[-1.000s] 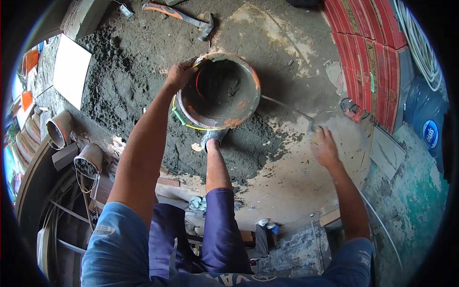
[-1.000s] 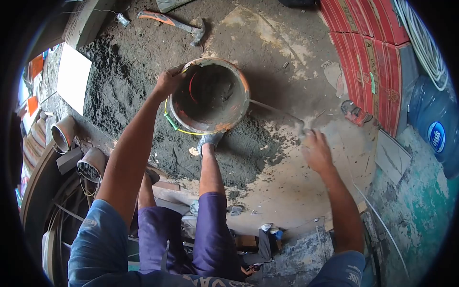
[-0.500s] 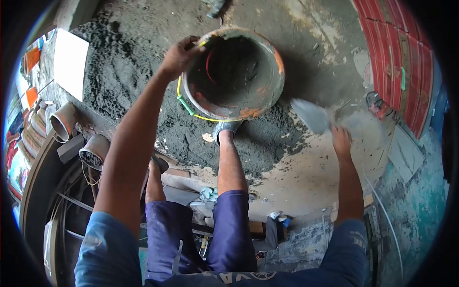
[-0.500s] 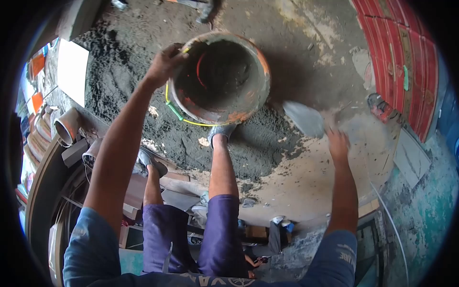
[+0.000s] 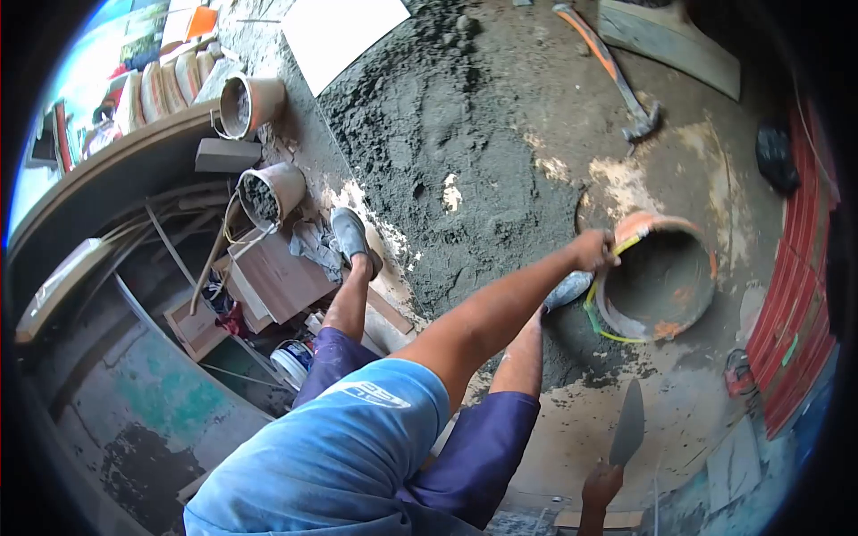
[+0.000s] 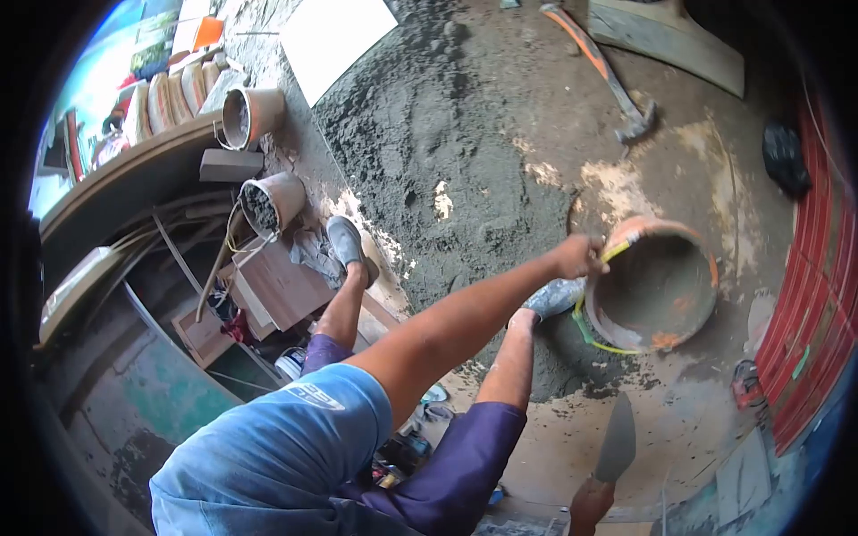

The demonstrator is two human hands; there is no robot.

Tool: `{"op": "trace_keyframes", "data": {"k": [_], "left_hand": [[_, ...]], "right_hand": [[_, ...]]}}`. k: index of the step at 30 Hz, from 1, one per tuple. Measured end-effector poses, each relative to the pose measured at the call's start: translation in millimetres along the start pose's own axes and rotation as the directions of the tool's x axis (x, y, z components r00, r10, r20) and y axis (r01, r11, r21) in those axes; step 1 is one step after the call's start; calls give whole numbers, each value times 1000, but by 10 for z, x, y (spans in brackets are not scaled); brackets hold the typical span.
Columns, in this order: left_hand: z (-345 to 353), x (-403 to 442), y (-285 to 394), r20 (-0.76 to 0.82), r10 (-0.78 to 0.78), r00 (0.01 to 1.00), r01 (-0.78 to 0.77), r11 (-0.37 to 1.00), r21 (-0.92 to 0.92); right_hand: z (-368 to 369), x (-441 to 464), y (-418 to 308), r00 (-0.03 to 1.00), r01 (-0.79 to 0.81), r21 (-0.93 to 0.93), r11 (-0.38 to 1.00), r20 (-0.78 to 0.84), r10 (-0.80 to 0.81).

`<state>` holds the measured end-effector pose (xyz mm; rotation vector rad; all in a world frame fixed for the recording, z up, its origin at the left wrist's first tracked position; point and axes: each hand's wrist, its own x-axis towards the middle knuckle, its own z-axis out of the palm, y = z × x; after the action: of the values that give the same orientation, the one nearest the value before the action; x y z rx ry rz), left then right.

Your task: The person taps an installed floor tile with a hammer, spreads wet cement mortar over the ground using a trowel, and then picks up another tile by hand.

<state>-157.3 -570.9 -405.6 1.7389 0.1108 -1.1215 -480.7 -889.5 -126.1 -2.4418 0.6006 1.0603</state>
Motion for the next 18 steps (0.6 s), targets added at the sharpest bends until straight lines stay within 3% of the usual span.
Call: {"op": "trace_keyframes", "data": {"k": [2,5,7,9,10,11,14,15,16,18], "left_hand": [[-96,-339,-179,-169,104,980,-117,991,-68],[-645,-1173,-711,-262,-40,964,40,999,-6],[-984,-1881,-1164,-312,-90,946,94,996,-2],[-1316,-2547,-1437,-280,-146,949,163,986,39],[-1526,-2842,-1470,-199,-192,961,194,981,-9],[-1752,-3061,-1463,-116,-227,967,222,973,-55],[-2190,-3524,-1691,-80,-161,984,157,986,-60],[-2260,-3647,-1772,-148,-146,978,136,988,-74],[-2357,-3750,-1822,-217,-136,966,120,989,-88],[-2751,-3845,-1851,-164,-93,982,76,991,-107]], "right_hand": [[-62,369,-710,999,33,-18,999,21,-33],[-19,1163,-1598,936,351,-96,931,25,-350],[78,1804,-2556,785,587,-336,736,12,-620],[285,2468,-3612,676,700,-382,603,84,-732],[417,2758,-4118,643,724,-436,535,146,-752],[534,3008,-4719,678,708,-460,536,230,-699],[1040,3748,-6260,581,767,-504,397,282,-763],[1229,3998,-6643,528,774,-538,334,259,-809],[1338,4103,-7055,528,754,-569,329,227,-818],[1504,4316,-7995,597,694,-652,305,284,-750]]}}
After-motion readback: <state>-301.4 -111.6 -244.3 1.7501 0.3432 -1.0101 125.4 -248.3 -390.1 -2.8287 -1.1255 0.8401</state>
